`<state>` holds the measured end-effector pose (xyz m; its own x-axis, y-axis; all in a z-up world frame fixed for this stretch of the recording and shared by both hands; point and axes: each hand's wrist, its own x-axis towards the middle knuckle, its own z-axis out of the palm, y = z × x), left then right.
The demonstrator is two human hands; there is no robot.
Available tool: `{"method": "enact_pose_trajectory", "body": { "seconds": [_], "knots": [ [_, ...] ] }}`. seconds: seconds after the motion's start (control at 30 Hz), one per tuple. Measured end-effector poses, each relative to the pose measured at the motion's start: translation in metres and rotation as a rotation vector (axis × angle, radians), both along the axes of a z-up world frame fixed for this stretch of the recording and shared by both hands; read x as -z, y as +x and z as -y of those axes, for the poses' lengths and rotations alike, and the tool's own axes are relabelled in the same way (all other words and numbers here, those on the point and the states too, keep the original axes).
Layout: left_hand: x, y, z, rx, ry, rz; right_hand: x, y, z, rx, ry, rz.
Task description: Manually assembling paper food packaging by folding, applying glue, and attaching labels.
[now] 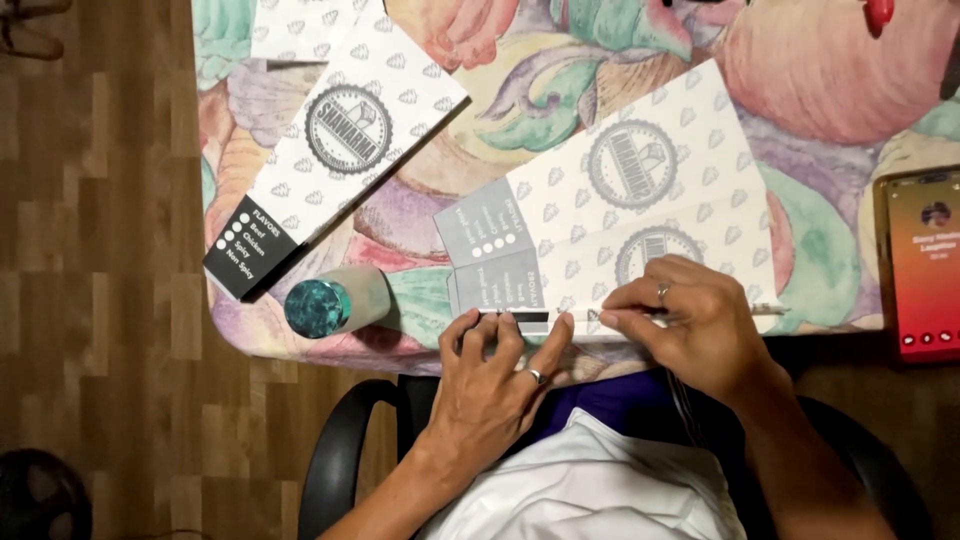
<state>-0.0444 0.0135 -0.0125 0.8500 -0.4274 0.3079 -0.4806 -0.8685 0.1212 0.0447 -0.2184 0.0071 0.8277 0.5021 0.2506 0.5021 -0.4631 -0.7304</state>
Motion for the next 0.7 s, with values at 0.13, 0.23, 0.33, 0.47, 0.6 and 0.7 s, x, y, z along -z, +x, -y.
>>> {"method": "enact_pose_trajectory", "body": {
  "seconds": [0.13,0.23,0.33,0.47,0.6,0.7],
  "knots": [
    [0.000,0.000,0.007,-0.044,0.041,0.005,0.003,0.001,-0.002,0.049,-0.071,-0.062],
    [-0.006,0.000,0.008,-0.032,0.076,0.006,0.001,0.000,-0.006,0.137,-0.194,-0.126],
    [-0.017,0.001,0.013,-0.008,0.239,-0.033,-0.001,-0.001,-0.008,0.154,-0.288,-0.131],
    [-0.018,0.000,0.015,-0.021,0.225,0.023,-0.008,-0.009,0.004,0.058,-0.400,0.086],
    [-0.009,-0.005,0.017,-0.032,0.186,0.046,-0.010,-0.013,0.016,-0.025,-0.173,0.131],
    [-0.005,-0.007,0.018,-0.041,0.209,0.039,-0.007,-0.012,0.020,-0.019,-0.068,0.096]
  ]
}}
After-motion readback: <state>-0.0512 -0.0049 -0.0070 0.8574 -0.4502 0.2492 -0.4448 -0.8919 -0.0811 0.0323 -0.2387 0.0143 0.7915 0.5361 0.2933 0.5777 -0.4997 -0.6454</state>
